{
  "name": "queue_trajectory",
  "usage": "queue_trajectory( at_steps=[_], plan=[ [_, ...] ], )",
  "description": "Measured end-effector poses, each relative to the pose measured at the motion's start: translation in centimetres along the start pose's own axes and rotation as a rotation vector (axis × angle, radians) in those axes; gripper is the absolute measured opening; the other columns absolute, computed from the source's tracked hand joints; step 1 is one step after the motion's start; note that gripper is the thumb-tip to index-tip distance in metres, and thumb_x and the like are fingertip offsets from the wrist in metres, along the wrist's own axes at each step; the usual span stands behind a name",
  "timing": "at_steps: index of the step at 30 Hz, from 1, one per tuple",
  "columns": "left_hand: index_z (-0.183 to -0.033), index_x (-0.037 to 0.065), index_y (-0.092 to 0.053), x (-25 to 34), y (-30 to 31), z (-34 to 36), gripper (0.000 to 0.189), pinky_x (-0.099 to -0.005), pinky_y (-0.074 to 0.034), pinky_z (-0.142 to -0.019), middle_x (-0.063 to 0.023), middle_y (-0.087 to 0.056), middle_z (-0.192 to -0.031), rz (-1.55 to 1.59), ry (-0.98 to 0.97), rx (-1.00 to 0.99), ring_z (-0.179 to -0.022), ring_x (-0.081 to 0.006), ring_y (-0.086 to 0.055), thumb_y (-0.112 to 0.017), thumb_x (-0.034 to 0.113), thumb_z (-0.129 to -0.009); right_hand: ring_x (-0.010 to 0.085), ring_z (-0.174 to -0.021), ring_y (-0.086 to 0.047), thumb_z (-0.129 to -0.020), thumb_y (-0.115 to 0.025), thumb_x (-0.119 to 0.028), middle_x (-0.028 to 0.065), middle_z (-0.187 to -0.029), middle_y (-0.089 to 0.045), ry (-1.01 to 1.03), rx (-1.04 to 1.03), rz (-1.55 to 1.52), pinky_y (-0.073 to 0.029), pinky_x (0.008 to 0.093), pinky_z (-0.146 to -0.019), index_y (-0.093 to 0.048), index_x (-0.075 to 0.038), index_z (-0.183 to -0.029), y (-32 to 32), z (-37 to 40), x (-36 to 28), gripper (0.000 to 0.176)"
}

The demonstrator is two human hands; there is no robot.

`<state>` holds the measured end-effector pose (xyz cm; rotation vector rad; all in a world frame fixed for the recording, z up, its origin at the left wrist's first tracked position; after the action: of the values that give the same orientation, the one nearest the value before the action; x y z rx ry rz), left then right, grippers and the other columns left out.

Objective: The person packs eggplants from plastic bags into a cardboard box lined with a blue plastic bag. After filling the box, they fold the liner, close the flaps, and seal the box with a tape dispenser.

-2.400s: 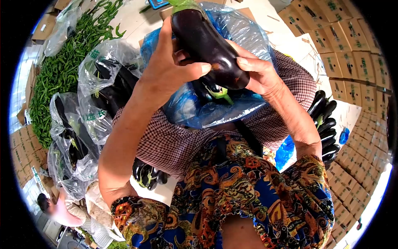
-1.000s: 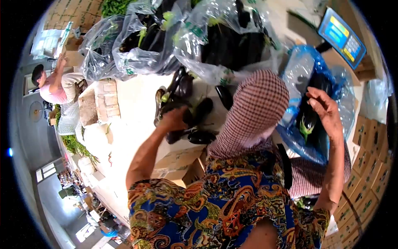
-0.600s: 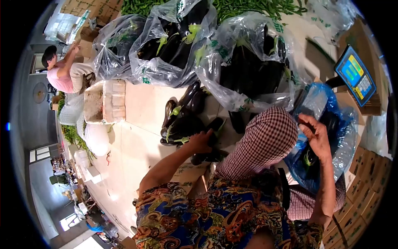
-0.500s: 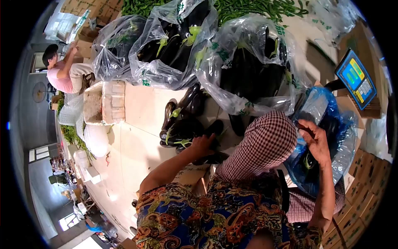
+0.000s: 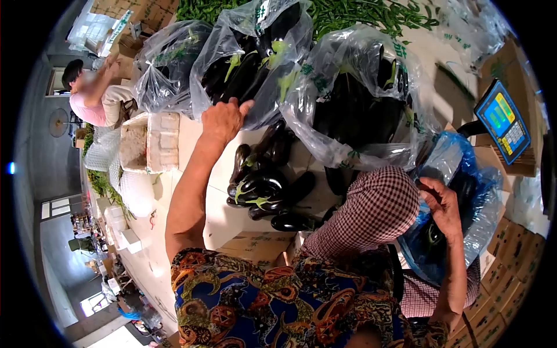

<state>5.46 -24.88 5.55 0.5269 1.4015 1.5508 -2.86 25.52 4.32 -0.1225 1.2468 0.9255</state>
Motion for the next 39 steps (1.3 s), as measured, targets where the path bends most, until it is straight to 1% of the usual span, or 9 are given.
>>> queue_trajectory(
  at_steps=[4, 9, 12, 17, 24, 27, 31, 36, 39],
  plan=[
    [-0.100, 0.001, -0.062, 0.5, 0.2, -0.5, 0.084, -0.0498, -0.053, -0.069, -0.0216, -0.069, -0.088, -0.043, -0.073, -0.030, -0.083, -0.0397, -0.068, -0.042, 0.079, -0.080, 0.0189, -0.091, -0.066, -0.089, -0.065, -0.006, 0.0135, -0.103, -0.070, -0.039, 0.028, -0.047, -0.051, 0.0294, -0.080, -0.064, 0.000, -0.116, -0.1, 0.0, 0.5, 0.028],
    [-0.142, -0.009, -0.034, -1.5, -2.8, -4.3, 0.117, -0.0401, -0.045, -0.099, -0.0289, -0.048, -0.136, 0.670, 0.104, -0.276, -0.125, -0.0348, -0.052, -0.061, 0.079, -0.069, 0.0179, -0.090, -0.065, -0.089, -0.064, -0.005, 0.0135, -0.102, -0.070, 0.061, 0.021, -0.067, -0.051, 0.0295, -0.079, -0.064, 0.001, -0.115, -1.0, -0.4, 1.4, 0.026],
    [-0.141, -0.014, -0.030, -1.6, -2.7, -3.5, 0.125, -0.0377, -0.041, -0.103, -0.0287, -0.039, -0.144, 1.096, 0.173, -0.451, -0.129, -0.0325, -0.047, -0.068, 0.077, -0.064, 0.0187, -0.091, -0.065, -0.090, -0.064, -0.008, 0.0138, -0.103, -0.070, 0.000, -0.015, -0.059, -0.051, 0.0297, -0.080, -0.063, 0.002, -0.115, -0.8, -0.2, 1.1, 0.027],
    [-0.138, -0.015, -0.035, -0.2, -2.9, -3.9, 0.113, -0.0338, -0.043, -0.098, -0.0290, -0.050, -0.131, 0.734, 0.115, -0.314, -0.119, -0.0302, -0.053, -0.076, 0.060, -0.063, 0.0214, -0.093, -0.065, -0.090, -0.064, -0.010, 0.0144, -0.105, -0.069, -0.036, -0.037, -0.090, -0.051, 0.0310, -0.083, -0.063, 0.001, -0.116, -0.7, 0.1, 0.2, 0.029],
    [-0.117, -0.003, -0.056, -1.6, 1.7, -1.9, 0.075, -0.0359, -0.045, -0.088, -0.0187, -0.059, -0.107, 1.176, 0.102, -0.087, -0.101, -0.0285, -0.057, -0.082, 0.039, -0.060, 0.0238, -0.093, -0.066, -0.088, -0.063, -0.007, 0.0169, -0.106, -0.068, 0.031, -0.033, -0.005, -0.050, 0.0321, -0.084, -0.063, 0.000, -0.116, 0.1, 1.4, 0.9, 0.029],
    [-0.123, 0.004, -0.055, -0.9, 3.7, -1.2, 0.071, -0.0406, -0.043, -0.096, -0.0206, -0.054, -0.121, 0.397, -0.023, 0.321, -0.114, -0.0358, -0.051, -0.080, 0.034, -0.063, 0.0238, -0.093, -0.066, -0.088, -0.063, -0.007, 0.0172, -0.105, -0.068, -0.010, -0.025, -0.047, -0.050, 0.0320, -0.084, -0.063, 0.000, -0.115, 0.2, 1.9, 1.8, 0.029],
    [-0.113, 0.009, -0.062, -1.1, 6.2, -0.8, 0.056, -0.0424, -0.048, -0.088, -0.0174, -0.061, -0.104, 0.202, -0.138, 0.659, -0.099, -0.0369, -0.057, -0.080, 0.025, -0.063, 0.0239, -0.094, -0.066, -0.088, -0.063, -0.007, 0.0172, -0.106, -0.068, 0.018, -0.004, 0.025, -0.050, 0.0319, -0.083, -0.064, 0.000, -0.115, 0.5, 2.5, 1.1, 0.028],
    [-0.114, -0.001, -0.062, -7.0, 9.8, 0.1, 0.054, -0.0242, -0.047, -0.075, -0.0053, -0.065, -0.097, 1.044, 0.052, 0.141, -0.083, -0.0147, -0.060, -0.076, 0.030, -0.072, 0.0237, -0.094, -0.066, -0.088, -0.065, -0.008, 0.0164, -0.107, -0.068, 0.030, 0.019, -0.004, -0.051, 0.0320, -0.085, -0.065, 0.000, -0.114, 1.2, 3.1, 2.0, 0.027],
    [-0.119, 0.003, -0.059, -9.0, 9.5, 2.5, 0.057, -0.0372, -0.056, -0.070, -0.0097, -0.065, -0.106, 1.488, 0.150, -0.005, -0.092, -0.0179, -0.064, -0.071, 0.042, -0.080, 0.0226, -0.095, -0.065, -0.089, -0.064, -0.008, 0.0151, -0.108, -0.068, 0.024, 0.005, -0.061, -0.051, 0.0316, -0.085, -0.064, 0.001, -0.115, 1.3, 3.2, 2.4, 0.028]
  ],
)
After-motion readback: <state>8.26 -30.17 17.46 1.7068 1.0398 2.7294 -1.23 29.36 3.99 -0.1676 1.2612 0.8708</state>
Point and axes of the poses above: each hand's wrist, its own z-axis away from the middle knuckle, its own y-axis out of the back of the hand, x = y × z, the point moved 2 cm from there along -z, towards the middle knuckle
